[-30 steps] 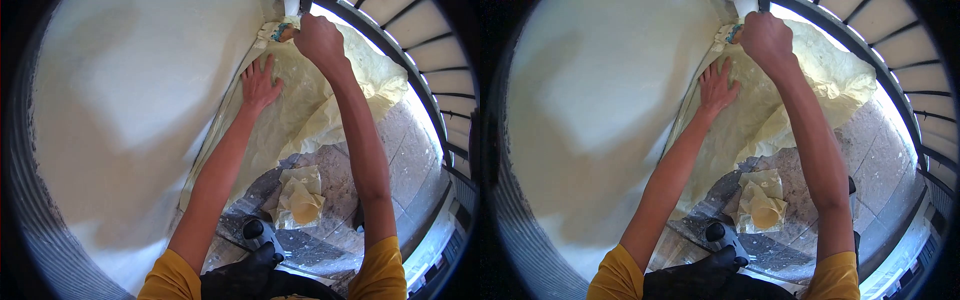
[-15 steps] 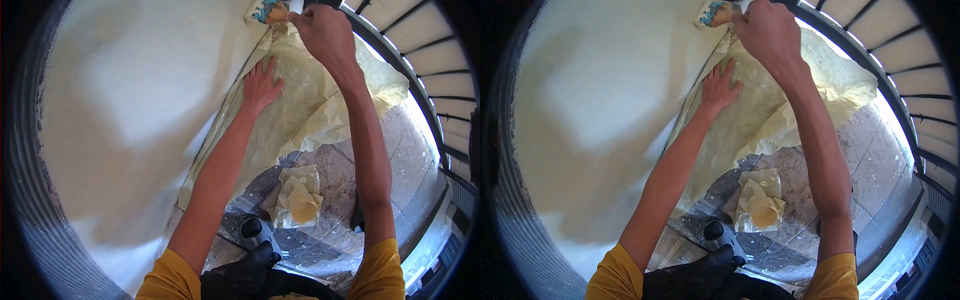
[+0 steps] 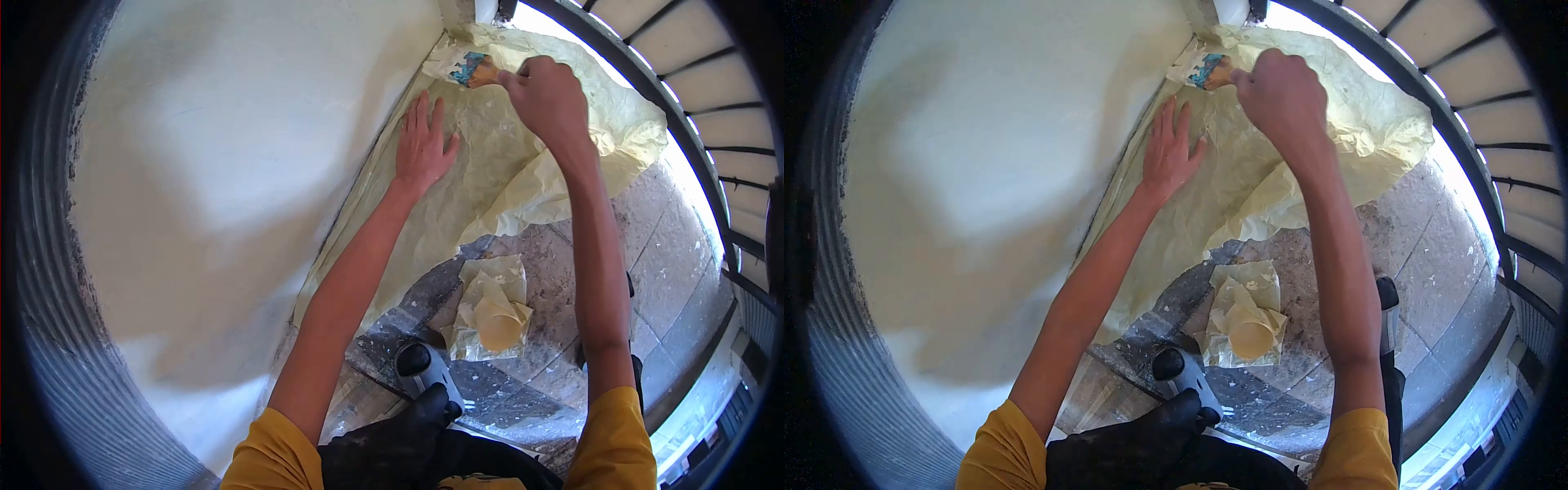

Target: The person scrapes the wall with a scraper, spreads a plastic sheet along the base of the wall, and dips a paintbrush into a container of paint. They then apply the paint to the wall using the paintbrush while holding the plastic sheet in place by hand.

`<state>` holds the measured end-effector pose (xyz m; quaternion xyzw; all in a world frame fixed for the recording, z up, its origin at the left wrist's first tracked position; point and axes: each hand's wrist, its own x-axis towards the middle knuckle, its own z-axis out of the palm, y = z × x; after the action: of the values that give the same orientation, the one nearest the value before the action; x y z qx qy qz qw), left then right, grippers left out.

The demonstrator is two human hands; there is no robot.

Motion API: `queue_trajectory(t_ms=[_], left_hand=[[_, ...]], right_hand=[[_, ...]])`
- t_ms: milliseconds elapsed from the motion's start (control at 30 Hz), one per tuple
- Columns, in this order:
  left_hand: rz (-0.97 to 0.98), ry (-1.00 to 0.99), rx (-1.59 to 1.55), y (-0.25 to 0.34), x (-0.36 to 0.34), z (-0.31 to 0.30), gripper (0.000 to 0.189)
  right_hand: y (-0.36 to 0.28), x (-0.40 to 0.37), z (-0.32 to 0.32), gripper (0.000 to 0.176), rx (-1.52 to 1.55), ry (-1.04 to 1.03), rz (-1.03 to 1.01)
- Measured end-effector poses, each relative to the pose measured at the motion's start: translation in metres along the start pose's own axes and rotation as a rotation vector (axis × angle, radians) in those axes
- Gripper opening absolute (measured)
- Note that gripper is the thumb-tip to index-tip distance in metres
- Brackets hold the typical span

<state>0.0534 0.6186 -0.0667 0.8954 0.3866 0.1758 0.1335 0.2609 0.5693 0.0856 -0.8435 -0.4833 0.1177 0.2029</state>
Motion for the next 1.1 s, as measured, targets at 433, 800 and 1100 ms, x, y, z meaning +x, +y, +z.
queue_trajectory(t_ms=[433, 800, 1100], left_hand=[[0.008, 0.026, 0.151, -0.005, 0.006, 0.017, 0.071], [0.013, -0.047, 0.015, 0.006, -0.011, 0.009, 0.062], [-0.025, -0.016, 0.032, -0.005, -0.02, 0.013, 0.066]], right_hand=[[-0.025, 0.023, 0.017, 0.03, -0.049, -0.093, -0.096], [-0.032, 0.035, 0.04, 0.026, -0.122, -0.129, -0.142], [-0.039, 0.044, 0.056, 0.034, -0.003, -0.076, -0.104]])
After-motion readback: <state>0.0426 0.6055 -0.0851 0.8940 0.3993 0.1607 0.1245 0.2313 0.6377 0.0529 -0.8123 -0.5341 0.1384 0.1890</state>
